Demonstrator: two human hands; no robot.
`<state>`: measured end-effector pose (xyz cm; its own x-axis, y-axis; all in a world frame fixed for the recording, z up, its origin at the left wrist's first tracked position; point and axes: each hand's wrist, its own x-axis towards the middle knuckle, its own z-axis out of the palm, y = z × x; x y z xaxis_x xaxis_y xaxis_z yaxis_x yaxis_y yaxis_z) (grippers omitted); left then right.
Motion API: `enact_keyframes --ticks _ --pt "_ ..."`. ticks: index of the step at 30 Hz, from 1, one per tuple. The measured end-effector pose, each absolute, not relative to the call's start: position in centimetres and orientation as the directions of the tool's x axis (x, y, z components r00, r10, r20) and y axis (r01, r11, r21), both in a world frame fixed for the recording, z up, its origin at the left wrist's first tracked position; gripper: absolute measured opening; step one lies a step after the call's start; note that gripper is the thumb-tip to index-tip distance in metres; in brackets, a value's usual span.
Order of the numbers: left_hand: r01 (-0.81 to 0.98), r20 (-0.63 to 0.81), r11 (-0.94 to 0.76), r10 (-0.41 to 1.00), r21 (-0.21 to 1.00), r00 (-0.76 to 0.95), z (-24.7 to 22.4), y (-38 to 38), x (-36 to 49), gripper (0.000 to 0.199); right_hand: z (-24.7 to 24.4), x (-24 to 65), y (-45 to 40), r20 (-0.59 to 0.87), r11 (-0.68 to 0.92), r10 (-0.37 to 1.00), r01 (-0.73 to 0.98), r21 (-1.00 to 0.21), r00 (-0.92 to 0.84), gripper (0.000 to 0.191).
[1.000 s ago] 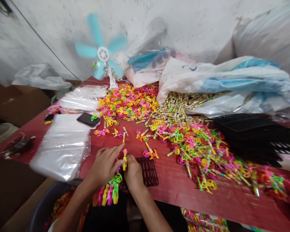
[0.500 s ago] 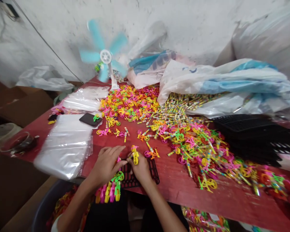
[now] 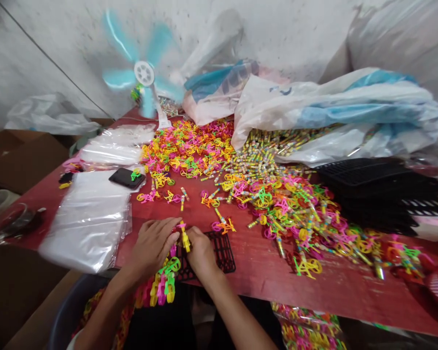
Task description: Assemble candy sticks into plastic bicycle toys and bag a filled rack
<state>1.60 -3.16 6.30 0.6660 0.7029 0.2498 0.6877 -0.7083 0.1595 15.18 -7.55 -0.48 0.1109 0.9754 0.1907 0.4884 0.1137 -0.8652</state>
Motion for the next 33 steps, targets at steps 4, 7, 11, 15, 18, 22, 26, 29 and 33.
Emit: enact_keyframes --ticks 4,7,11,15,18,22,26,29,33 --pt "0.691 0.242 -0.707 0.704 0.152 0.667 6.6 -3.2 1.8 0.037 -0.4 14.4 -7.9 0.166 0.066 0.984 0.722 -0.688 0.067 0.030" --pt "0.675 0.255 -0.720 0.691 0.161 0.677 6.6 -3.2 1.7 0.036 -0.2 14.2 -8.1 0.161 0.080 0.986 0.766 -0.638 0.031 0.033" --pt "0.665 0.275 -0.720 0.692 0.200 0.667 6.4 -3.2 1.4 0.037 -0.2 14.3 -8.1 0.166 0.063 0.984 0.739 -0.671 0.067 0.032" --pt "0.674 0.256 -0.679 0.734 0.290 0.629 6.4 -3.1 1.3 0.037 -0.1 14.9 -7.4 0.134 0.067 0.990 0.662 -0.747 0.051 0.032" --pt "0.678 0.252 -0.651 0.758 0.341 0.602 6.3 -3.1 1.3 0.039 0.0 15.5 -7.1 0.139 0.100 0.990 0.589 -0.802 0.021 0.032" --pt "0.685 0.274 -0.643 0.766 0.343 0.582 6.0 -3.1 1.2 0.039 0.0 15.6 -7.4 0.145 0.105 0.989 0.551 -0.828 0.029 0.032" --pt "0.673 0.267 -0.668 0.744 0.316 0.613 6.0 -2.9 1.3 0.040 0.5 14.9 -7.8 0.061 0.044 0.998 0.701 -0.712 0.000 0.040" --pt "0.669 0.257 -0.679 0.734 0.303 0.628 6.2 -2.9 1.5 0.039 1.0 14.2 -7.8 -0.002 0.018 1.000 0.813 -0.582 -0.024 0.039" --pt "0.682 0.217 -0.664 0.746 0.305 0.629 6.6 -2.9 1.9 0.035 0.9 14.4 -7.6 0.020 0.001 1.000 0.781 -0.624 0.015 0.037"
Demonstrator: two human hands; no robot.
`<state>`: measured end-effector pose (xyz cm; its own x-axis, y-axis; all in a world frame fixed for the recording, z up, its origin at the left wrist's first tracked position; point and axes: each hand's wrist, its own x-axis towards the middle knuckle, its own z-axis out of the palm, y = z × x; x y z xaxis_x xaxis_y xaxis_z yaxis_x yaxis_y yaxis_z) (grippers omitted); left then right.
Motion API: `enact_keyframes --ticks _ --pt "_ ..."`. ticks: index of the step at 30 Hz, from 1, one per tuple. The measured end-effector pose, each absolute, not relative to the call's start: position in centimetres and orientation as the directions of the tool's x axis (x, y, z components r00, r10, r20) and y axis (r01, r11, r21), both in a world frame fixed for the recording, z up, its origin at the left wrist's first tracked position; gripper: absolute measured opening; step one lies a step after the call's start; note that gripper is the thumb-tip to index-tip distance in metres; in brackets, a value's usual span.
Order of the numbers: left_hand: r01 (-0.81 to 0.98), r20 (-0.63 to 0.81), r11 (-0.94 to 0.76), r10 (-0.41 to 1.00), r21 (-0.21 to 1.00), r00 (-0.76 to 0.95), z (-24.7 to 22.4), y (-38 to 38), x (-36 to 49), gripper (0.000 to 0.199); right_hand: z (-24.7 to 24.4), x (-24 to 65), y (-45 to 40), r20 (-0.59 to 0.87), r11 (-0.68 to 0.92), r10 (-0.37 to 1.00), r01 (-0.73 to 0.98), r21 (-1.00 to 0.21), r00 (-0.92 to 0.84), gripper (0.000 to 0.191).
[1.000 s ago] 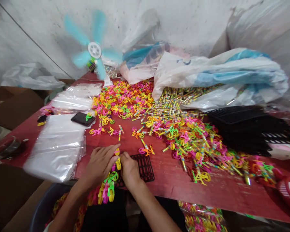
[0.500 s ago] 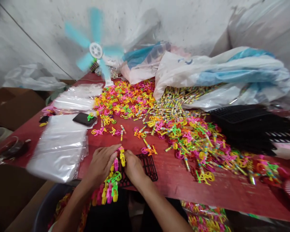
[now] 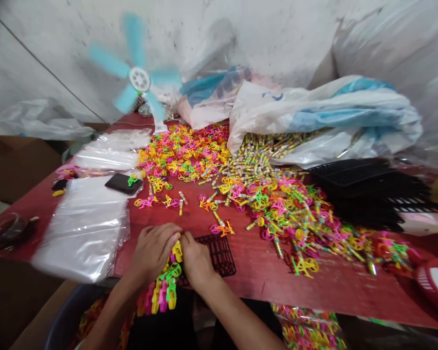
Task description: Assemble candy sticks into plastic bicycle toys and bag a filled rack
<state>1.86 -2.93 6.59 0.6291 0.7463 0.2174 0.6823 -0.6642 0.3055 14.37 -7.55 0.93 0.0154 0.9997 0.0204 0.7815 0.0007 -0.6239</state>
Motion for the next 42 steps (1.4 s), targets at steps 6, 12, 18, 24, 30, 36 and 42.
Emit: enact_keyframes --ticks 6,12,18,24,30,36,42 --pt "0.703 0.203 -0.642 0.766 0.307 0.610 6.8 -3.2 1.9 0.033 0.2 16.0 -6.8 0.032 -0.017 0.996 0.558 -0.830 0.078 0.013" --pt "0.711 0.191 -0.635 0.771 0.303 0.607 6.7 -3.2 1.8 0.033 -0.6 17.0 -6.8 -0.120 -0.160 0.983 0.330 -0.930 0.138 0.008" --pt "0.712 0.219 -0.649 0.760 0.266 0.611 6.3 -3.0 1.8 0.033 0.6 19.7 -6.4 -0.113 -0.248 0.954 0.517 -0.819 0.279 0.014" --pt "0.706 0.215 -0.662 0.749 0.253 0.626 6.3 -3.0 1.8 0.035 1.9 18.0 -6.3 0.084 -0.158 0.966 0.821 -0.549 0.243 0.021" --pt "0.718 0.187 -0.641 0.767 0.272 0.613 6.4 -3.0 1.9 0.034 0.8 16.4 -6.6 0.144 0.214 0.976 0.811 -0.545 -0.160 0.019" --pt "0.699 0.209 -0.659 0.752 0.279 0.625 6.4 -2.9 1.8 0.031 2.2 16.3 -5.9 0.027 0.308 0.948 0.887 -0.344 -0.318 0.027" --pt "0.639 0.336 -0.708 0.706 0.300 0.624 5.7 -2.7 1.4 0.030 3.1 16.2 -3.5 -0.089 0.579 0.801 0.804 -0.138 -0.592 0.022"
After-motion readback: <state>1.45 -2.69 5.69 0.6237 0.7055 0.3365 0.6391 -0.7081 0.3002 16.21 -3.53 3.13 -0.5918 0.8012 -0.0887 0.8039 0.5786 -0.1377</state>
